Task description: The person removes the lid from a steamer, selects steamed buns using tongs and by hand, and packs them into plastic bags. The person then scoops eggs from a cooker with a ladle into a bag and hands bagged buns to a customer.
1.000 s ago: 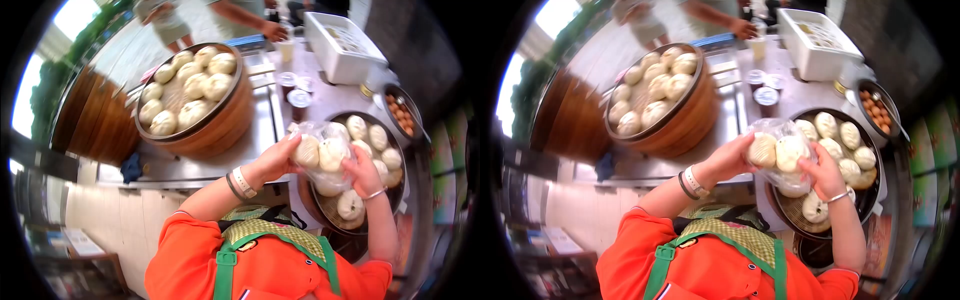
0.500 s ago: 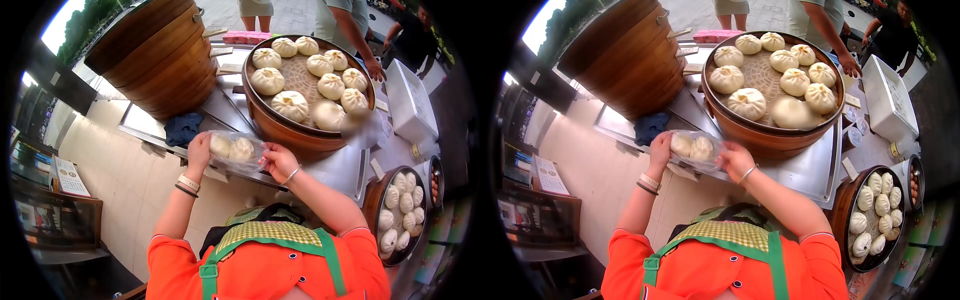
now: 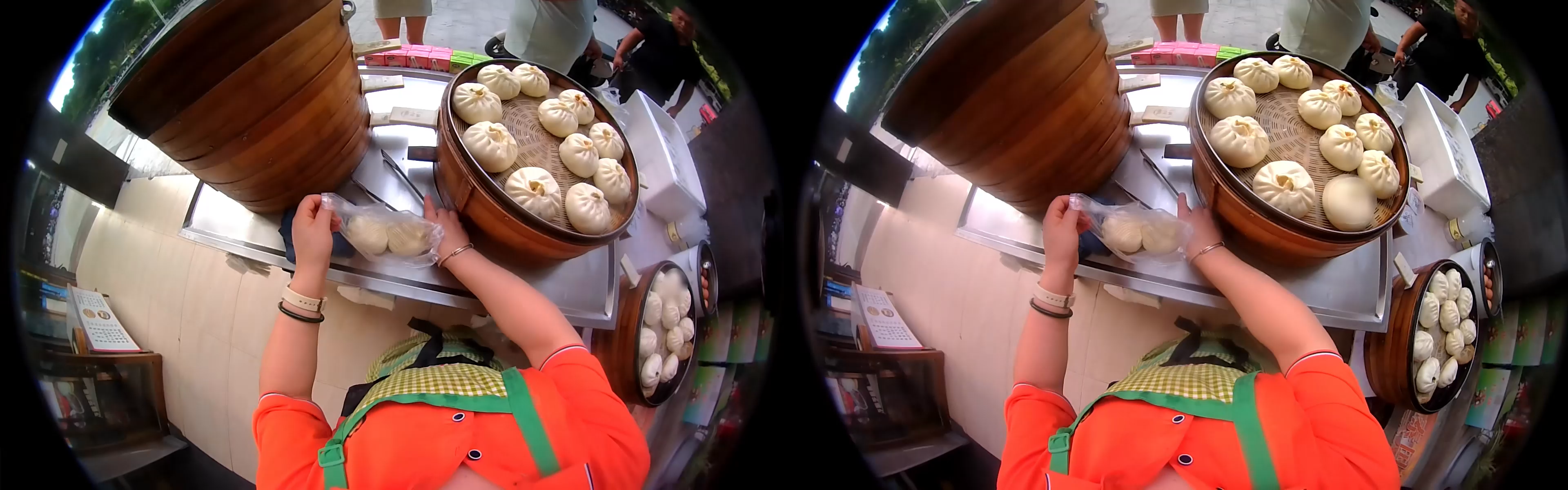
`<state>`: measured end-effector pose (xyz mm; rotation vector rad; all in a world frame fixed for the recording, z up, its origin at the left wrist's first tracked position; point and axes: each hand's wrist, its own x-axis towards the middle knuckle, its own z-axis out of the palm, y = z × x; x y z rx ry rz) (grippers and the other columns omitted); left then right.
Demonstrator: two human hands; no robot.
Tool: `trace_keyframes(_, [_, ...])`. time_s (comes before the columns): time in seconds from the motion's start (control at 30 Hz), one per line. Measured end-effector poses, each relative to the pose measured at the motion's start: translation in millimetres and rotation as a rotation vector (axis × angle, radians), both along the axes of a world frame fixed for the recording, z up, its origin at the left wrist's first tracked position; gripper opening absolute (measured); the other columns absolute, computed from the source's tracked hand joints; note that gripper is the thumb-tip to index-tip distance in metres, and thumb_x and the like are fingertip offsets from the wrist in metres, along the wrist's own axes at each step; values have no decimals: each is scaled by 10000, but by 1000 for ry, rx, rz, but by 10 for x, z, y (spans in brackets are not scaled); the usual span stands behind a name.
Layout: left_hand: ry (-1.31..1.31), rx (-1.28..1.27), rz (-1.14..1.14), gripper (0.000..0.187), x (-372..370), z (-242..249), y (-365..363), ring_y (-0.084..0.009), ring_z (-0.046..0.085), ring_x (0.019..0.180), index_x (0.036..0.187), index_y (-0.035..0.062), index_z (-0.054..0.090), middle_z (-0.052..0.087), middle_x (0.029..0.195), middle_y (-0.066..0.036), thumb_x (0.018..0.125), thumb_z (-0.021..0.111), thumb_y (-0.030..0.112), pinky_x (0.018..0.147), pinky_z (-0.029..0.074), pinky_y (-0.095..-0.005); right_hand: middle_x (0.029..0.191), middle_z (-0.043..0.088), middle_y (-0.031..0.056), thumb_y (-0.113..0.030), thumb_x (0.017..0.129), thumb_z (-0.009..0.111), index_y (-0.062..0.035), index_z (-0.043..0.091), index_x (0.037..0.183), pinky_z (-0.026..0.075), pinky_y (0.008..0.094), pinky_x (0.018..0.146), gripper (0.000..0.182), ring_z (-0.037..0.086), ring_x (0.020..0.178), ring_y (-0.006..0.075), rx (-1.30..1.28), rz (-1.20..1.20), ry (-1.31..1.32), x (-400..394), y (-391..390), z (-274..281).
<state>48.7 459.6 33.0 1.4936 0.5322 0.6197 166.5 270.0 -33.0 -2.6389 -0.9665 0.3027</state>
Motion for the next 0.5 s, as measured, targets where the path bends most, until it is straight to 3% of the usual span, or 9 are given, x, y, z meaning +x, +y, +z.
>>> trace_keyframes(0.03, [-11, -30, 23, 113, 21, 14, 76, -62, 464, 548, 851, 28, 527, 511, 638, 2, 878, 483, 128, 506, 383, -192, 1070, 464, 267, -80, 760, 496, 1, 288, 1280, 428, 405, 847, 566, 486, 996, 388, 6, -13, -4, 2, -19, 72])
trace_keyframes(0.1, [-14, -51, 39, 114, 44, 25, 209, -60, 462, 547, 844, 27, 526, 508, 634, 2, 876, 483, 129, 506, 384, -194, 1026, 474, 253, -93, 727, 528, 17, 289, 1271, 475, 421, 729, 605, 547, 828, 383, 97, -92, 32, -78, -112, 182])
trace_keyframes(0.23, [123, 348, 39, 101, 101, -60, 352, -73, 443, 536, 855, 38, 544, 509, 637, 8, 864, 498, 128, 508, 372, -201, 972, 482, 203, -89, 686, 564, 18, 296, 1264, 483, 415, 629, 645, 557, 701, 366, 220, 59, -20, -472, -724, 607])
trace_keyframes(0.3, [129, 454, -30, 91, 148, -168, 462, -57, 438, 570, 880, 47, 552, 527, 730, 2, 841, 517, 121, 495, 364, -211, 908, 479, 174, -135, 674, 623, -5, 318, 1259, 471, 409, 585, 673, 551, 684, 355, 298, 53, -88, -677, -1152, 805])
trace_keyframes(0.33, [195, 352, -106, 119, 155, -263, 592, -94, 492, 673, 921, 31, 547, 552, 828, -27, 827, 518, 98, 595, 415, -236, 896, 481, 166, -181, 673, 650, -14, 330, 1255, 466, 404, 575, 685, 547, 673, 350, 297, 9, -104, -780, -1374, 807])
trace_keyframes(0.37, [118, 597, -142, 181, 138, -353, 677, -160, 520, 837, 983, 9, 531, 555, 936, -71, 811, 508, 62, 777, 422, -276, 885, 482, 158, -227, 672, 677, -23, 343, 1251, 461, 399, 565, 700, 544, 661, 345, 290, -43, -121, -872, -1630, 824])
trace_keyframes(0.4, [156, 496, -245, 274, 134, -424, 828, -217, 484, 1006, 1063, -5, 505, 523, 1063, -110, 792, 504, 34, 929, 346, -310, 896, 489, 157, -270, 685, 673, -27, 369, 1230, 463, 394, 563, 669, 549, 652, 331, 281, -178, -173, -949, -1925, 879])
trace_keyframes(0.5, [208, 820, -189, 440, 12, -64, 522, -256, 435, 1119, 1214, -6, 420, 431, 1221, -157, 784, 514, -18, 959, 341, -342, 964, 511, 163, -417, 728, 643, -30, 412, 1168, 471, 377, 584, 630, 567, 699, 322, 307, -575, -357, -1274, -2841, 968])
